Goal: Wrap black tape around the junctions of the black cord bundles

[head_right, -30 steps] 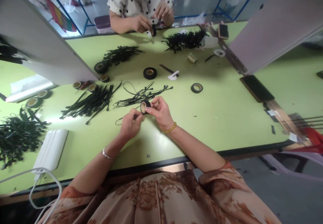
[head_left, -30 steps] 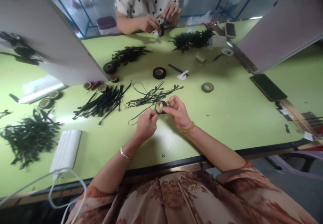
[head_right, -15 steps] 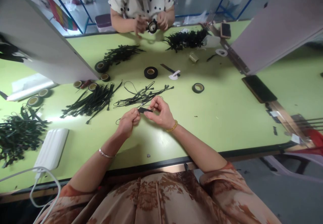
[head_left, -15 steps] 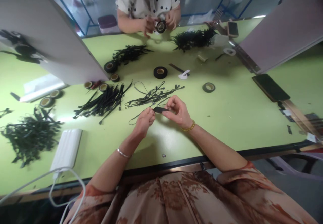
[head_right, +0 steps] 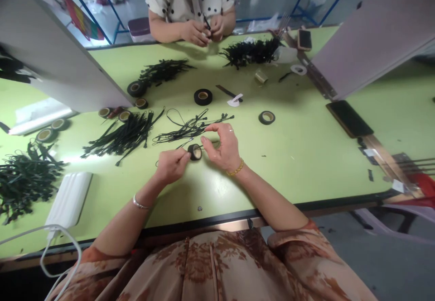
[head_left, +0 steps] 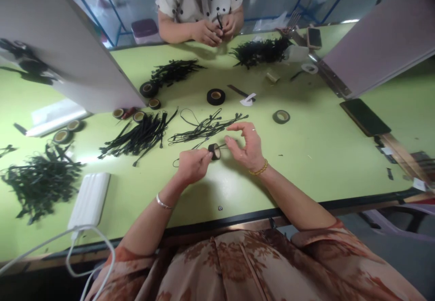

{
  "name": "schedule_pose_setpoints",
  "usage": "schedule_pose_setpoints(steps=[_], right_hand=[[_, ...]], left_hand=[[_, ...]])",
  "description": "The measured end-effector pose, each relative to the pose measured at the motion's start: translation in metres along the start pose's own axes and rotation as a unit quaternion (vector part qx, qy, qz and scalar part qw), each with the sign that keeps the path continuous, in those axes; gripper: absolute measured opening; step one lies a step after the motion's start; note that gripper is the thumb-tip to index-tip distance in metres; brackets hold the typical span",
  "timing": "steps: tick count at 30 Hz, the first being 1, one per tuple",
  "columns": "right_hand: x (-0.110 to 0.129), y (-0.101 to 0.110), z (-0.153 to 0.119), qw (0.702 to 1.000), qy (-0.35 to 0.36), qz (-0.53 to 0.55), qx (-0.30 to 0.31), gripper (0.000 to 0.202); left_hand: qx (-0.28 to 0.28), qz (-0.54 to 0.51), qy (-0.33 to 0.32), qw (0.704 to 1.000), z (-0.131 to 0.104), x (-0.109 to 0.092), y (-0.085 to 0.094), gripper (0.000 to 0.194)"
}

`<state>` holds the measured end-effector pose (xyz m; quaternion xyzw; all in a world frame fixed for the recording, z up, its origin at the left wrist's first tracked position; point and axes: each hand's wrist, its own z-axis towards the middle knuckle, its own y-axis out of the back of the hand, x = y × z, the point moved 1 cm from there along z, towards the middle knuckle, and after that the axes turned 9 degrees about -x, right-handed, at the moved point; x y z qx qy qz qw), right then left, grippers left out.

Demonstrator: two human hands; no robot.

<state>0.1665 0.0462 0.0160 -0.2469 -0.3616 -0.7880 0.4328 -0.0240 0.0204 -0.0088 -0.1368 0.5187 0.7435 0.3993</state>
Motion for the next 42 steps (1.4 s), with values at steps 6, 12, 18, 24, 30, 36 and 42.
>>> schedule_pose_setpoints(steps=[6, 12, 18, 24, 30, 36, 42], right_hand=[[-0.001, -0.004, 0.0, 0.934, -0.146, -0.039, 0.324, 0.027], [0.005, -0.013, -0.007, 0.905, -0.279, 0.051, 0.315, 0.018], [0.005, -0.016, -0.011, 0.914, -0.332, 0.204, 0.109, 0.035], [0.004, -0.01, -0.011, 0.922, -0.258, 0.284, 0.053, 0.039], [0.009, -0.002, -0.007, 0.951, -0.161, 0.241, 0.11, 0.032], [0.004, 0.003, 0.0, 0.949, -0.082, 0.189, 0.237, 0.024], [0.0, 0.007, 0.005, 0.941, -0.029, 0.14, 0.307, 0.019]], left_hand=[[-0.062, 0.189, -0.277, 0.94, -0.004, -0.011, -0.005, 0.028], [-0.036, 0.215, -0.285, 0.933, -0.008, -0.012, -0.011, 0.03], [0.043, 0.127, -0.134, 0.982, -0.01, -0.014, -0.017, 0.034], [0.105, -0.005, 0.094, 0.99, -0.005, -0.014, -0.017, 0.034], [0.048, -0.258, 0.235, 0.936, -0.003, -0.007, -0.017, 0.026], [0.034, -0.385, 0.308, 0.869, 0.001, -0.001, -0.016, 0.021], [0.001, -0.447, 0.382, 0.809, 0.003, 0.0, -0.017, 0.018]])
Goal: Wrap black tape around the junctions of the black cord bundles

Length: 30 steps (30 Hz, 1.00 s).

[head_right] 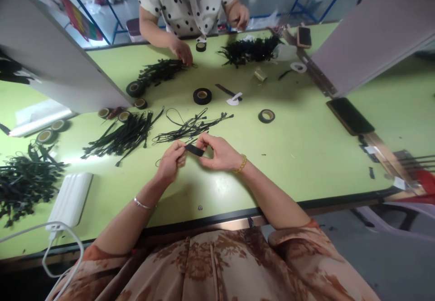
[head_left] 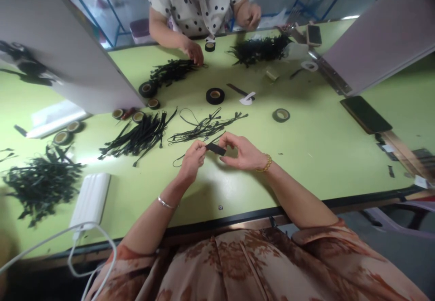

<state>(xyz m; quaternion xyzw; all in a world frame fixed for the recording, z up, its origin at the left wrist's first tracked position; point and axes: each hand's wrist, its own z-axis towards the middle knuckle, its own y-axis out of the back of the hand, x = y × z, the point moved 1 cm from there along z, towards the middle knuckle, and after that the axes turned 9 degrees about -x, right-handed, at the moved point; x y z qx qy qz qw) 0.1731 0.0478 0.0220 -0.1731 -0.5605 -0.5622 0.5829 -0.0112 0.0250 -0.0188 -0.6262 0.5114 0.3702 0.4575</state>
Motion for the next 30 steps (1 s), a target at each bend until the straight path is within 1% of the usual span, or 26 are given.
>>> schedule_pose_setpoints(steps=[2, 4, 6, 7, 8, 9, 10, 11, 12, 13, 14, 16, 17, 18, 19, 21, 23, 25, 27, 30], right_hand=[[0.0, 0.001, 0.001, 1.0, 0.002, -0.008, 0.005, 0.019], [0.0, 0.002, 0.001, 0.999, 0.018, -0.022, 0.022, 0.019], [0.001, 0.003, 0.001, 0.998, 0.043, -0.03, 0.036, 0.019], [0.001, 0.004, 0.002, 0.998, 0.051, -0.029, 0.022, 0.018], [0.002, 0.006, 0.002, 0.998, 0.052, -0.031, -0.013, 0.017], [0.003, 0.008, 0.002, 0.996, 0.048, -0.039, -0.066, 0.016], [0.003, 0.01, 0.002, 0.989, 0.042, -0.054, -0.129, 0.015], [0.004, 0.012, 0.002, 0.98, 0.039, -0.077, -0.182, 0.014], [0.005, 0.013, 0.002, 0.971, 0.039, -0.105, -0.213, 0.013], [0.006, 0.012, 0.002, 0.966, 0.039, -0.134, -0.218, 0.013], [0.006, 0.011, 0.002, 0.965, 0.034, -0.164, -0.199, 0.013], [0.006, 0.006, 0.002, 0.966, 0.009, -0.227, -0.125, 0.02], [0.005, 0.003, 0.002, 0.961, -0.01, -0.262, -0.086, 0.025], [0.005, 0.001, 0.002, 0.953, -0.029, -0.297, -0.052, 0.03], [0.005, -0.001, 0.003, 0.943, -0.046, -0.328, -0.026, 0.034], [0.005, -0.002, 0.003, 0.927, -0.083, -0.366, 0.004, 0.041], [0.006, -0.001, 0.003, 0.922, -0.119, -0.369, 0.024, 0.044], [0.006, -0.001, 0.002, 0.919, -0.134, -0.369, 0.033, 0.047], [0.007, -0.001, 0.001, 0.913, -0.101, -0.395, 0.019, 0.052], [0.007, -0.003, -0.001, 0.896, -0.006, -0.443, -0.03, 0.055]], left_hand=[[-0.013, 0.027, -0.021, 0.999, -0.001, -0.001, 0.0, 0.02], [-0.022, 0.079, -0.06, 0.995, -0.003, -0.003, 0.001, 0.022], [-0.029, 0.143, -0.106, 0.984, -0.004, -0.005, 0.002, 0.024], [-0.035, 0.178, -0.131, 0.975, -0.005, -0.007, 0.003, 0.023], [-0.04, 0.216, -0.162, 0.962, -0.006, -0.008, 0.003, 0.023], [-0.042, 0.261, -0.2, 0.944, -0.008, -0.01, 0.003, 0.022], [-0.038, 0.312, -0.243, 0.918, -0.01, -0.011, 0.002, 0.021], [-0.029, 0.364, -0.289, 0.885, -0.012, -0.012, 0.001, 0.021], [-0.014, 0.416, -0.335, 0.845, -0.015, -0.011, -0.001, 0.021], [0.008, 0.462, -0.377, 0.803, -0.018, -0.011, -0.003, 0.021], [0.03, 0.498, -0.417, 0.76, -0.02, -0.009, -0.004, 0.021], [0.065, 0.541, -0.489, 0.681, -0.023, -0.005, -0.007, 0.02], [0.078, 0.55, -0.519, 0.65, -0.024, -0.003, -0.008, 0.02], [0.087, 0.556, -0.541, 0.625, -0.024, -0.002, -0.009, 0.02], [0.092, 0.561, -0.555, 0.608, -0.024, 0.0, -0.008, 0.019], [0.099, 0.57, -0.56, 0.594, -0.022, 0.001, -0.007, 0.02], [0.108, 0.574, -0.554, 0.593, -0.021, 0.001, -0.006, 0.021], [0.115, 0.575, -0.555, 0.59, -0.021, -0.001, -0.005, 0.021], [0.117, 0.585, -0.555, 0.58, -0.022, -0.002, -0.006, 0.022], [0.106, 0.607, -0.556, 0.558, -0.022, -0.003, -0.006, 0.022]])
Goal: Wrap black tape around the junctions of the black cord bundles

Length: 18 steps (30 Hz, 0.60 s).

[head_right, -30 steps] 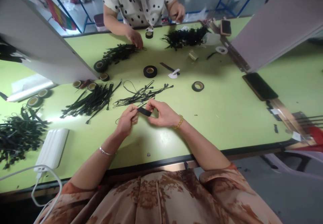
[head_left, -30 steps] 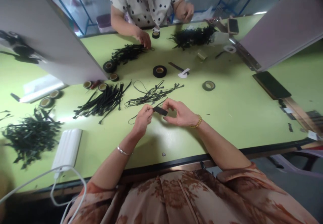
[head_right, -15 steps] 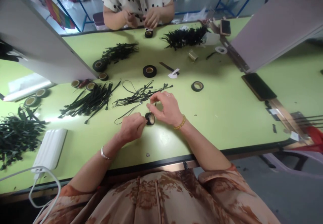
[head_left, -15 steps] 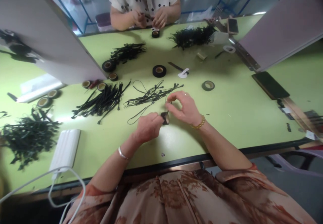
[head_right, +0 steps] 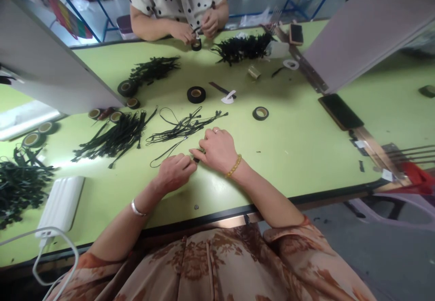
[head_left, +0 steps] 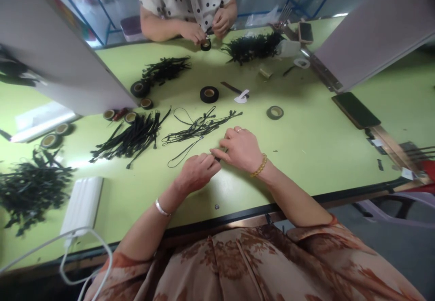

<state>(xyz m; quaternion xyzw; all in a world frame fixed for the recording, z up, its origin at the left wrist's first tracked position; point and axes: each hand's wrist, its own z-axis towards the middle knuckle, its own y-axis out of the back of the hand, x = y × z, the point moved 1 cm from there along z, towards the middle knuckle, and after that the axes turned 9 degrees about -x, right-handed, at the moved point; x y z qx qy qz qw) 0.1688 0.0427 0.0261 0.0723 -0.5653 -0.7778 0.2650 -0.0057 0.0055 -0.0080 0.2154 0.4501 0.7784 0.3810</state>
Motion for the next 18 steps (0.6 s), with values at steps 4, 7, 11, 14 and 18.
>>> schedule_pose_setpoints(steps=[4, 7, 11, 14, 18], right_hand=[[0.004, 0.0, -0.002, 0.997, 0.028, -0.03, -0.06, 0.053], [0.008, 0.002, -0.001, 0.998, 0.028, -0.041, -0.048, 0.051], [0.007, 0.0, 0.004, 0.998, 0.023, 0.016, 0.063, 0.042], [0.002, -0.004, 0.005, 0.981, -0.096, 0.105, 0.129, 0.025], [0.001, -0.011, 0.005, 0.938, -0.176, 0.259, 0.15, 0.016]], left_hand=[[-0.018, 0.054, -0.017, 0.998, 0.0, 0.0, -0.001, 0.022], [-0.04, 0.062, -0.012, 0.997, -0.001, 0.0, -0.002, 0.022], [-0.032, 0.037, 0.006, 0.999, -0.002, 0.0, -0.002, 0.021], [-0.035, 0.032, 0.006, 0.999, -0.001, 0.0, -0.001, 0.022], [-0.052, 0.028, -0.002, 0.998, -0.002, 0.001, -0.002, 0.023]])
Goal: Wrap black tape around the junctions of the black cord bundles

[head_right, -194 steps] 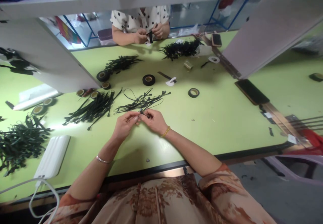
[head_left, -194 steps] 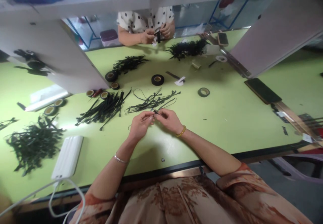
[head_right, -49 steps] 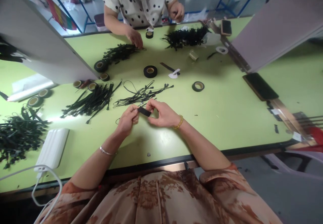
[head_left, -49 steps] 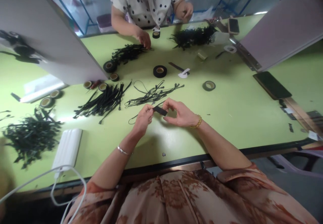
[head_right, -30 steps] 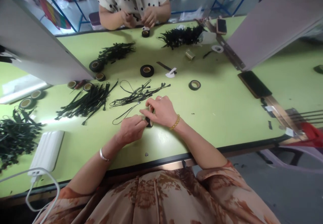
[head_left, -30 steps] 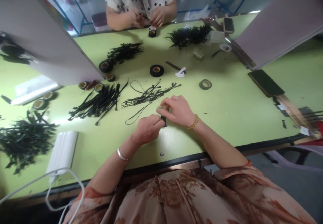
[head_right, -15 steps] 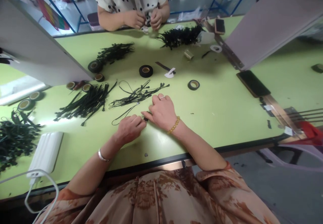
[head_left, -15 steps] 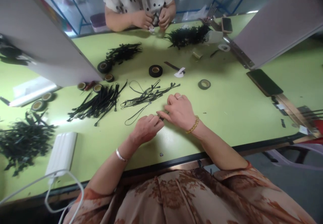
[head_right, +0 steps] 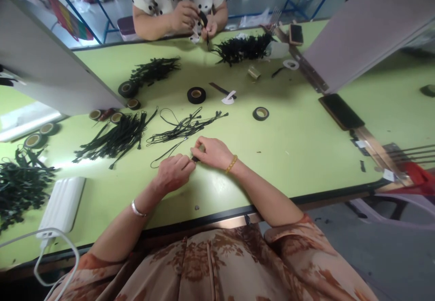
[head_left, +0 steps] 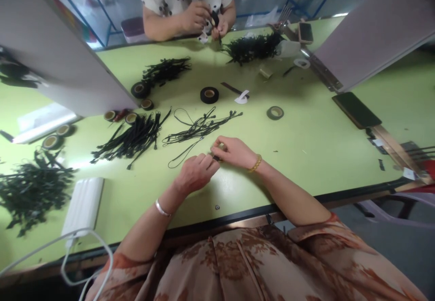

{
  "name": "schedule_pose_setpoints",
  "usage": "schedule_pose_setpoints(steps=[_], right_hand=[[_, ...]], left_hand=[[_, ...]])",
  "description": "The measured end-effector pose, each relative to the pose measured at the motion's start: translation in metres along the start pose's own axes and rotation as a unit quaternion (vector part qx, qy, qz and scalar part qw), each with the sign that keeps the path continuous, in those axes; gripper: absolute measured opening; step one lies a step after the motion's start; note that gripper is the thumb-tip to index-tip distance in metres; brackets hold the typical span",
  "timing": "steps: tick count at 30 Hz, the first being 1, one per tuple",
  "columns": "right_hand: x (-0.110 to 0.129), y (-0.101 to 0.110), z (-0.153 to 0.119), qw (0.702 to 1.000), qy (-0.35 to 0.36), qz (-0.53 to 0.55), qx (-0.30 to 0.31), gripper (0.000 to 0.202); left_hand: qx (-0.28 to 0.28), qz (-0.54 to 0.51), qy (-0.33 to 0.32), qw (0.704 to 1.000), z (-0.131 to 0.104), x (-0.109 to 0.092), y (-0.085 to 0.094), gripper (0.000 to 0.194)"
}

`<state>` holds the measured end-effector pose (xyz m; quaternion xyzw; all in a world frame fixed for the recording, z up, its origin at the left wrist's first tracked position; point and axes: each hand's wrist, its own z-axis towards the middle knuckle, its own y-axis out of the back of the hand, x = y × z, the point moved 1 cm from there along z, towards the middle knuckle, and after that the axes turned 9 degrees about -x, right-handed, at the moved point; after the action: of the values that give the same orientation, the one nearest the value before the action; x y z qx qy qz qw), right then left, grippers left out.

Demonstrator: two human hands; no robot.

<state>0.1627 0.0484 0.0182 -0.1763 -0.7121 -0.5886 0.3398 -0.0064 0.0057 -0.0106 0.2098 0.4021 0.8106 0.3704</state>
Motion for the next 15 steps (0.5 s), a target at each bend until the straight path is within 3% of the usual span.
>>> schedule_pose_setpoints(steps=[2, 4, 7, 10, 15], right_hand=[[0.0, -0.006, 0.0, 0.995, -0.014, 0.1, 0.002, 0.012], [0.001, -0.011, 0.0, 0.977, -0.038, 0.206, -0.035, 0.015], [0.003, -0.018, -0.001, 0.932, -0.061, 0.337, -0.118, 0.024], [0.005, -0.018, -0.003, 0.898, -0.049, 0.405, -0.163, 0.028], [0.005, -0.01, -0.008, 0.875, 0.028, 0.443, -0.194, 0.034]], left_hand=[[0.023, -0.006, 0.01, 1.0, 0.0, -0.001, -0.002, 0.023], [0.066, -0.012, 0.043, 0.997, 0.001, -0.002, -0.004, 0.022], [0.127, -0.002, 0.131, 0.983, 0.005, -0.005, -0.004, 0.024], [0.165, -0.028, 0.217, 0.962, 0.01, -0.007, 0.0, 0.027], [0.141, -0.159, 0.318, 0.924, 0.01, -0.003, 0.001, 0.024]])
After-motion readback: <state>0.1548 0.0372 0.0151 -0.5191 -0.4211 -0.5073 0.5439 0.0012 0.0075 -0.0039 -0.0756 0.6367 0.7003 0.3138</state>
